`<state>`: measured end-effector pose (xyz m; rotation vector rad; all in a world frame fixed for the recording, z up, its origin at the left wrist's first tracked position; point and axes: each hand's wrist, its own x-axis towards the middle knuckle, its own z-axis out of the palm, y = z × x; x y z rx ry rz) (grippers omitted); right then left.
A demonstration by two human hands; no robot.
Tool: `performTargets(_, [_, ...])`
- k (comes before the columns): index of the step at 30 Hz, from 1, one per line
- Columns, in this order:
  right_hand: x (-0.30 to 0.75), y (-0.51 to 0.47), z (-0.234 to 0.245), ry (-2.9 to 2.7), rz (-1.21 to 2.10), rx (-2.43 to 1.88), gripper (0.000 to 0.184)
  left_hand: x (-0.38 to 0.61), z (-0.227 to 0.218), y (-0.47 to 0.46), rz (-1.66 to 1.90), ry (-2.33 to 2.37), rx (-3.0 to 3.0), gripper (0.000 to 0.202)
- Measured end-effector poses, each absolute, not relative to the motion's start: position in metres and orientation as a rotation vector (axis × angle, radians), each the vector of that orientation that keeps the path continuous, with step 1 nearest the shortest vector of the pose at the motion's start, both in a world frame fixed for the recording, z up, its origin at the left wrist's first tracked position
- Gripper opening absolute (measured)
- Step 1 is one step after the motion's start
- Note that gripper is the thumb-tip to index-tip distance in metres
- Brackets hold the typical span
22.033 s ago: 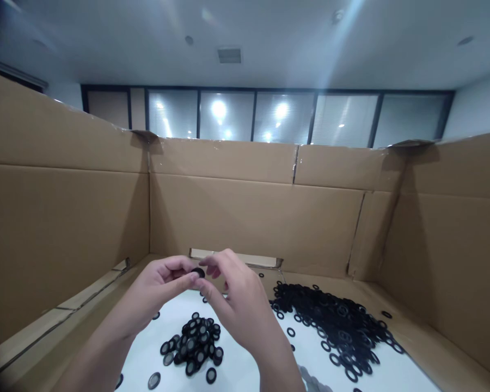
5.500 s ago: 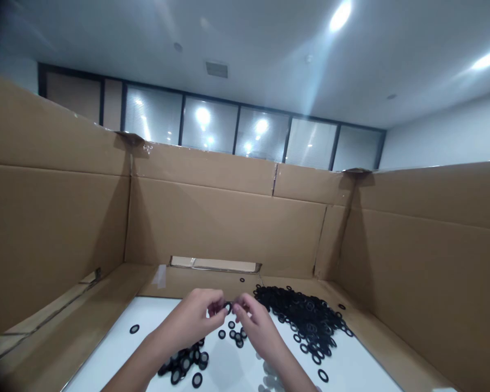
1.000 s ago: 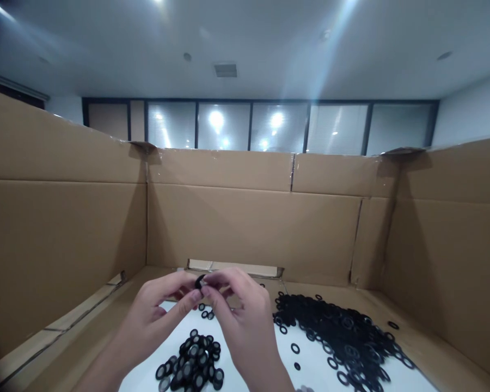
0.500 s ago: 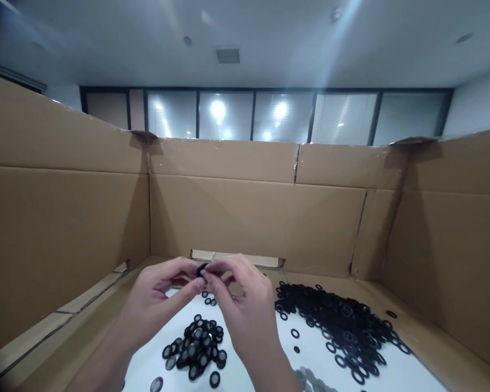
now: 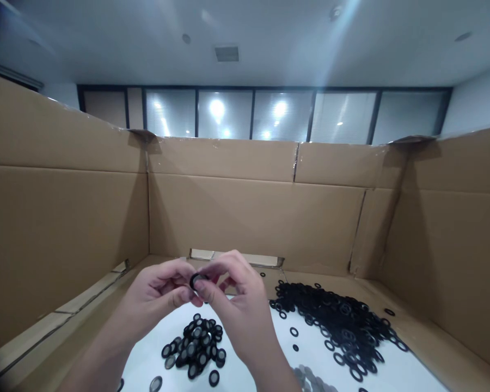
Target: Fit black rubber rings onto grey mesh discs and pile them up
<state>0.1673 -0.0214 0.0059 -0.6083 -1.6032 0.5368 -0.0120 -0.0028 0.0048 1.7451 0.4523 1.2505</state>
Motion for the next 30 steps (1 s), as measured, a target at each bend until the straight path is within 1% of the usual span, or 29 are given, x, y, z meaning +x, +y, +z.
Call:
performTargets(4, [0.166,-0.021,0.001,-1.591,0.744,-0.618,0.016,-0.013,0.003,0.003,1.173,0.360,1.632,0.017])
performTargets(7, [0.166,-0.020,-0.001,-1.626,0.836,-0.624,0.018,-0.012,0.000,0.008,1.116,0.300,1.579,0.017])
performTargets(10, [0.166,-0.020,0.000,-1.712,0.624,-0.717,0.023,-0.010,0.000,0.009,1.123,0.338,1.555,0.018])
performTargets(13, [0.167,-0.020,0.001,-1.803,0.352,-0.783,0.034,-0.008,0.001,0.006,1.138,0.366,1.572,0.020])
performTargets(15, [0.166,-0.020,0.000,-1.863,0.275,-0.770,0.040,-0.007,0.003,0.004,1.144,0.384,1.569,0.021])
performTargets(17, [0.163,-0.019,-0.002,-1.884,0.267,-0.720,0.043,-0.006,0.003,0.001,1.152,0.402,1.543,0.023])
performTargets(22, [0.155,-0.017,-0.010,-1.754,0.397,-0.615,0.047,-0.002,0.000,-0.004,1.181,0.371,1.480,0.029])
performTargets(27, [0.147,-0.014,-0.016,-1.644,0.590,-0.542,0.047,0.003,-0.002,-0.005,1.194,0.324,1.408,0.030])
performTargets(30, [0.144,-0.013,-0.019,-1.601,0.625,-0.505,0.047,0.004,-0.001,-0.004,1.190,0.318,1.398,0.029])
